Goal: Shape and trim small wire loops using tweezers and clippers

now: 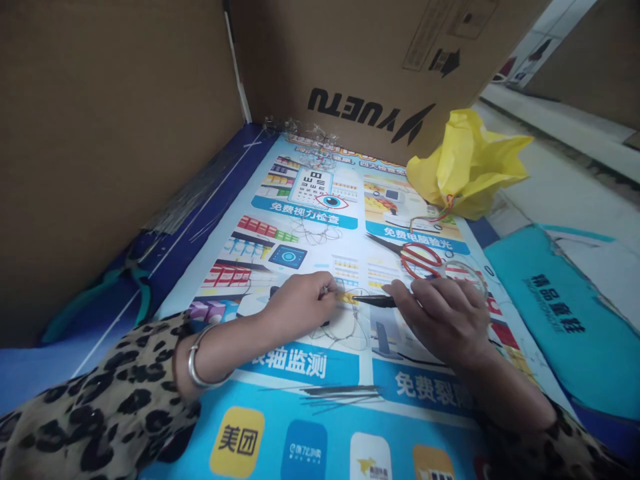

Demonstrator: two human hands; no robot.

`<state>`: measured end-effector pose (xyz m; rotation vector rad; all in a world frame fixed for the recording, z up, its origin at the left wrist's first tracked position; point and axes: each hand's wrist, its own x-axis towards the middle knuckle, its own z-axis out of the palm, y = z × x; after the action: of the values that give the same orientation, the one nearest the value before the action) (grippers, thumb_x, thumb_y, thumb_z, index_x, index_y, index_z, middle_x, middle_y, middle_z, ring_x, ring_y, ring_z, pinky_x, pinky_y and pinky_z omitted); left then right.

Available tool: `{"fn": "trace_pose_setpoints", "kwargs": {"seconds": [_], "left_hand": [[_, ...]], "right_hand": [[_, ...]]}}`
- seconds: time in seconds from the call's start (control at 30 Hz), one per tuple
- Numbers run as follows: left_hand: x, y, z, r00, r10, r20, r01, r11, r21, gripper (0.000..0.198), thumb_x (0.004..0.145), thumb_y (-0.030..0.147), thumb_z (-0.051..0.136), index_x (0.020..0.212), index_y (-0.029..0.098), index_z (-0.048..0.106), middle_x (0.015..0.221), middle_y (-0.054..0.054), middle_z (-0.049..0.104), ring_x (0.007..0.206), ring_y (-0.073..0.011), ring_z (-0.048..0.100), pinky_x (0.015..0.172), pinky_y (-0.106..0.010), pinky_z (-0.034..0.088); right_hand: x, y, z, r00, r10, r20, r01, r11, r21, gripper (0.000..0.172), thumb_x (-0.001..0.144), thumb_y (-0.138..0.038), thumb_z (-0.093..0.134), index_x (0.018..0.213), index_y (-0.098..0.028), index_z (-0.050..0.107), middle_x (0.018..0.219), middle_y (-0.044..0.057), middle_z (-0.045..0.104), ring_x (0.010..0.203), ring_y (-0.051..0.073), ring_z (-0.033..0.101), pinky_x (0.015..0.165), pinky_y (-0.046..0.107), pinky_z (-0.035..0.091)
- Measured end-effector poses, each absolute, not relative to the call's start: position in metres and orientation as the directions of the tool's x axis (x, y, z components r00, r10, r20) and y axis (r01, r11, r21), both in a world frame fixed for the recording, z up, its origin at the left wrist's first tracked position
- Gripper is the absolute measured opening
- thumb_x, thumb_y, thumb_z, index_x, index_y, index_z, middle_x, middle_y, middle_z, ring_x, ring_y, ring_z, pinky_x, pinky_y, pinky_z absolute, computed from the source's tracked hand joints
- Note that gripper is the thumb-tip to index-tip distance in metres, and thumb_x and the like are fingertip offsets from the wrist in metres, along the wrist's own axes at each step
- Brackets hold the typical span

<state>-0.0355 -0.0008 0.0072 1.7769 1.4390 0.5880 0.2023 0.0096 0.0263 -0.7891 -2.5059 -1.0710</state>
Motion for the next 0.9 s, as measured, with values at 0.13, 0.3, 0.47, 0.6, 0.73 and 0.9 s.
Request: {"fn": "trace_pose_setpoints", "kwargs": {"seconds": [0.13,0.3,0.47,0.6,0.73,0.9], "left_hand": [[-0.0354,-0.002,0.0064,0.222,0.972,-0.078,0.611,-0.076,0.788,0.013,0.076,0.024,0.043,0.071,0.019,0.054,0.057,0.002,0.054,0.055,-0.0115,0.046,0.051,-0.022,0.028],[-0.0357,-0.0018,0.0078,0.205,0.978,-0.037,0.595,-0.095,0.798,0.012,0.078,0.024,0.042,0.071,0.02,0.051,0.061,0.003,0.054,0.057,-0.0111,0.048,0.052,-0.022,0.03],[-0.0352,-0.0009,0.0065,0.199,0.98,-0.017,0.611,-0.11,0.784,0.011,0.077,0.023,0.041,0.072,0.019,0.05,0.062,0.003,0.054,0.057,-0.0105,0.047,0.053,-0.022,0.03],[-0.035,-0.0003,0.0074,0.197,0.98,-0.021,0.611,-0.106,0.785,0.01,0.077,0.022,0.041,0.071,0.019,0.05,0.064,0.002,0.055,0.059,-0.0106,0.048,0.053,-0.022,0.03],[-0.0354,-0.0004,0.0064,0.192,0.981,-0.034,0.605,-0.091,0.791,0.011,0.078,0.023,0.042,0.073,0.019,0.05,0.064,0.002,0.055,0.059,-0.0108,0.049,0.053,-0.022,0.03],[-0.0355,-0.0006,0.0054,0.183,0.982,-0.041,0.61,-0.081,0.788,0.01,0.077,0.023,0.042,0.073,0.02,0.05,0.064,0.002,0.054,0.059,-0.0112,0.05,0.052,-0.022,0.03]], "right_hand": [[0.1981,0.0111,0.0254,-0.738,0.525,0.425,0.675,0.574,0.463,0.007,0.081,-0.022,0.053,0.077,-0.021,0.058,0.061,0.0,0.05,0.064,0.015,0.038,0.061,0.032,0.023],[0.1972,0.0157,0.0211,-0.683,0.652,0.328,0.73,0.606,0.315,0.014,0.08,-0.02,0.05,0.069,-0.019,0.058,0.064,0.003,0.052,0.066,0.015,0.041,0.063,0.03,0.025],[0.1974,0.0156,0.0233,-0.673,0.682,0.286,0.74,0.621,0.26,0.013,0.079,-0.021,0.051,0.07,-0.019,0.06,0.064,0.003,0.053,0.066,0.016,0.042,0.063,0.029,0.026],[0.1956,0.0135,0.0281,-0.682,0.673,0.285,0.73,0.605,0.317,0.017,0.081,-0.02,0.049,0.066,-0.019,0.058,0.062,0.003,0.052,0.064,0.016,0.041,0.063,0.03,0.025],[0.1947,0.0127,0.027,-0.69,0.673,0.267,0.723,0.621,0.303,0.014,0.079,-0.019,0.05,0.067,-0.019,0.058,0.064,0.003,0.053,0.066,0.016,0.042,0.064,0.03,0.025],[0.1942,0.0133,0.0208,-0.666,0.704,0.247,0.745,0.612,0.265,0.012,0.079,-0.022,0.052,0.071,-0.019,0.06,0.066,0.003,0.055,0.068,0.017,0.044,0.062,0.03,0.025]]}}
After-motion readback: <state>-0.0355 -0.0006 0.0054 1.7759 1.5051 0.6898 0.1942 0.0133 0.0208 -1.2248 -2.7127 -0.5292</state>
